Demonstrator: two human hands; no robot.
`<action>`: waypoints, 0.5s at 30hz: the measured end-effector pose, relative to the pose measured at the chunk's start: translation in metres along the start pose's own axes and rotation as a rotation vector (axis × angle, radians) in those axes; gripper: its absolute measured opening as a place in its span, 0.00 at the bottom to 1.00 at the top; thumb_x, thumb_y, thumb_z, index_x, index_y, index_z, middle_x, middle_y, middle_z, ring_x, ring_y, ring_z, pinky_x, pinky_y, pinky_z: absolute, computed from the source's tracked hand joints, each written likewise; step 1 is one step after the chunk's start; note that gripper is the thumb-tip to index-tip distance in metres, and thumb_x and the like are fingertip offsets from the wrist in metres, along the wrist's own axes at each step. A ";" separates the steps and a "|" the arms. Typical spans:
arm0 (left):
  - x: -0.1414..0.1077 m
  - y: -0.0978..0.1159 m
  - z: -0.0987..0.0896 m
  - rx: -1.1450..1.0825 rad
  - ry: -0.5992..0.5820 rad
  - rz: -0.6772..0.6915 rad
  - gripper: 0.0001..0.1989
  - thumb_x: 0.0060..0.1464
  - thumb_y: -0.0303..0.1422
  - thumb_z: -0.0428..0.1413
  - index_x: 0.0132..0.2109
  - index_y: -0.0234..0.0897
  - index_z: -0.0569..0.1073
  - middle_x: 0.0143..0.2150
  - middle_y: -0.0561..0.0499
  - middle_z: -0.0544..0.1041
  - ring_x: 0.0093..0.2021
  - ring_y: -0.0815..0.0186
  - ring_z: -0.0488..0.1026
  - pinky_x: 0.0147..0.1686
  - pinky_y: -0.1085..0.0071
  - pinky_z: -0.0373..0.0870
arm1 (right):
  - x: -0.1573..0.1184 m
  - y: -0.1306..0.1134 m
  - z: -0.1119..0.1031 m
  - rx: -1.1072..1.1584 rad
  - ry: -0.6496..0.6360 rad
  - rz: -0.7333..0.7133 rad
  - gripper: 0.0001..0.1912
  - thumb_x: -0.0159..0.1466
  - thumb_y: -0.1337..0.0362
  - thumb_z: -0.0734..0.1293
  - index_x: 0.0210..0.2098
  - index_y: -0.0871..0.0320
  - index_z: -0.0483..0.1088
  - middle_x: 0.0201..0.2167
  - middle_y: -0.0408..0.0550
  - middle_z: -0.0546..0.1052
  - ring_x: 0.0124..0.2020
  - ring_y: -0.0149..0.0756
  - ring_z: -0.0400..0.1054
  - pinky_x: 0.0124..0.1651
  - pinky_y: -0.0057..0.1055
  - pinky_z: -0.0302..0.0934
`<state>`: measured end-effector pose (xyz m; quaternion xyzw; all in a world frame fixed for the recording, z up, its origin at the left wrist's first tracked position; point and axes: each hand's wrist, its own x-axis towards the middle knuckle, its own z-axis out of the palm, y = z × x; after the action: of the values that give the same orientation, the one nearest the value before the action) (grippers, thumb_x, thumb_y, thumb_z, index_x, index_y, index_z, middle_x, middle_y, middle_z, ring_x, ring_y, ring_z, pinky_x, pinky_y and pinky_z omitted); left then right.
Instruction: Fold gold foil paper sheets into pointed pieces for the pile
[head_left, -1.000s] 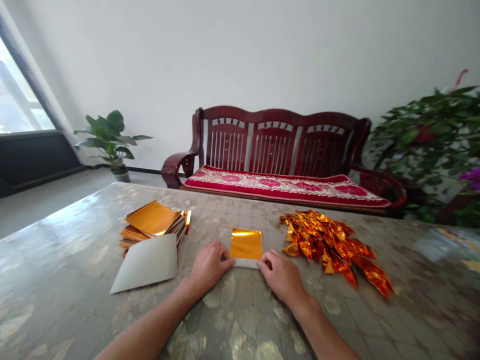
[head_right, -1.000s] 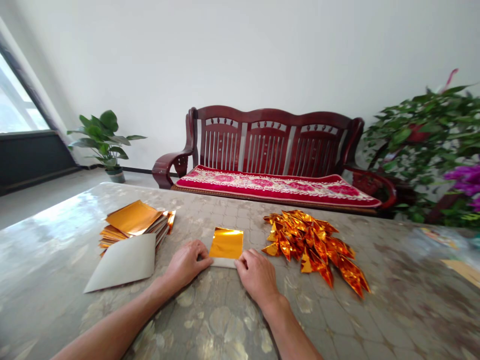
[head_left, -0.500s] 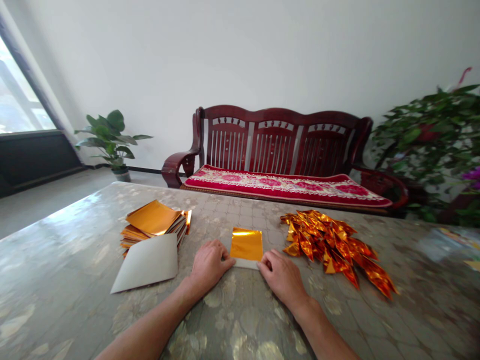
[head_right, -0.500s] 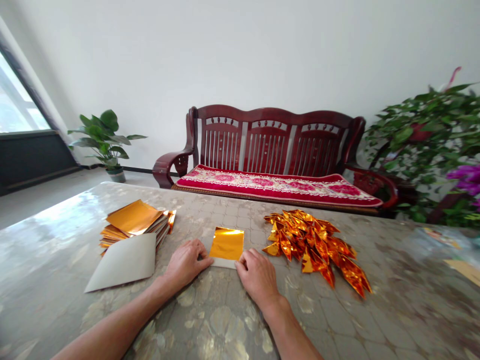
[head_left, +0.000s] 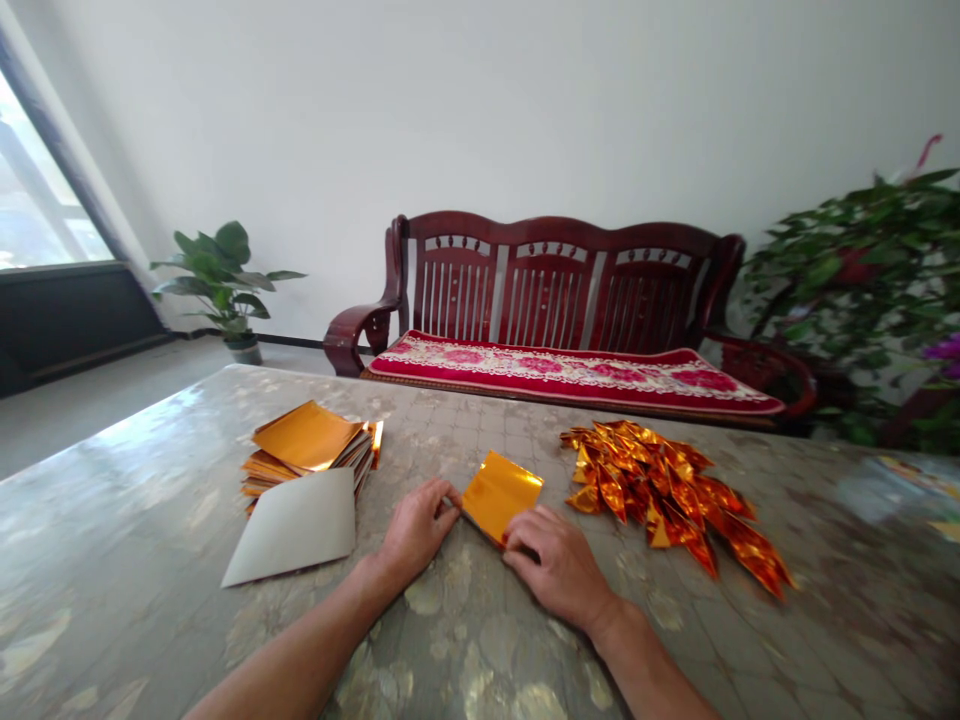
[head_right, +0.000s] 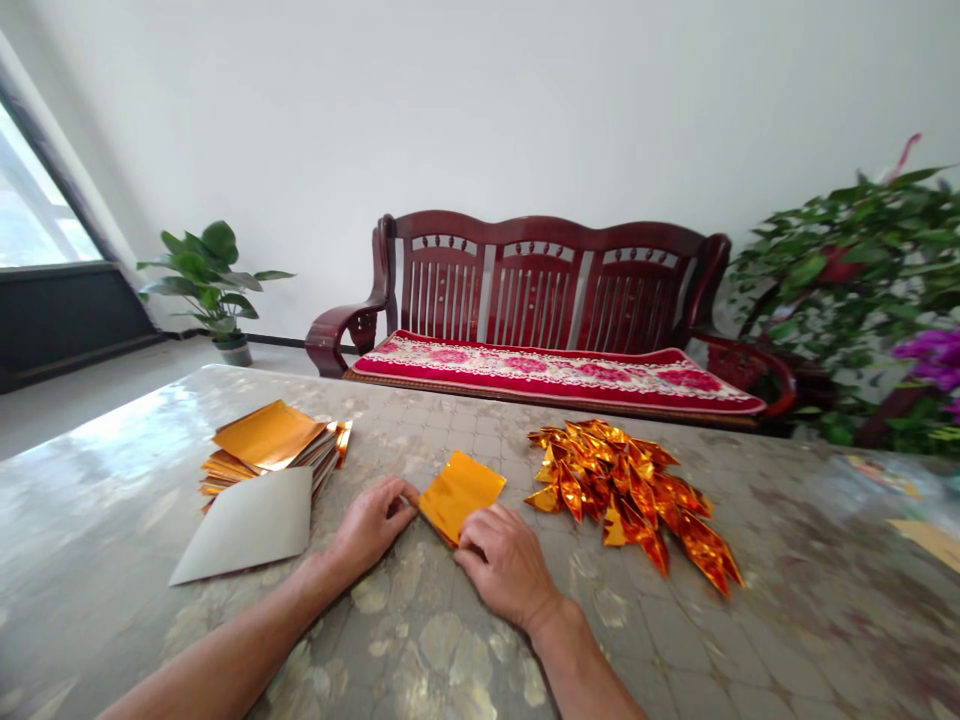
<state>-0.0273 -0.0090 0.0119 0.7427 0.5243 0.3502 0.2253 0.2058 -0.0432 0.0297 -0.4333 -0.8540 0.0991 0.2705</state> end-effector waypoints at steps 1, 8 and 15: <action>0.000 0.000 0.001 -0.036 -0.010 0.039 0.07 0.54 0.25 0.52 0.36 0.38 0.73 0.34 0.53 0.75 0.33 0.67 0.71 0.36 0.73 0.65 | 0.000 -0.001 -0.001 0.019 -0.023 -0.041 0.05 0.65 0.66 0.66 0.32 0.54 0.71 0.36 0.43 0.77 0.41 0.35 0.68 0.47 0.31 0.57; -0.002 0.006 -0.005 -0.125 -0.024 0.329 0.12 0.54 0.19 0.47 0.31 0.38 0.71 0.39 0.50 0.77 0.42 0.67 0.73 0.45 0.71 0.67 | -0.001 0.006 0.007 0.143 0.112 0.031 0.12 0.67 0.66 0.62 0.47 0.53 0.73 0.44 0.47 0.78 0.44 0.36 0.72 0.50 0.34 0.64; -0.014 0.031 -0.010 0.310 -0.031 0.704 0.16 0.65 0.25 0.44 0.35 0.38 0.74 0.41 0.47 0.77 0.46 0.62 0.70 0.49 0.65 0.67 | 0.000 0.006 0.014 0.129 0.239 0.120 0.35 0.62 0.69 0.63 0.67 0.51 0.52 0.44 0.46 0.78 0.38 0.36 0.74 0.47 0.36 0.69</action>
<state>-0.0184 -0.0334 0.0360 0.9078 0.2806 0.3114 -0.0156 0.2021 -0.0390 0.0156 -0.4739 -0.7802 0.1175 0.3911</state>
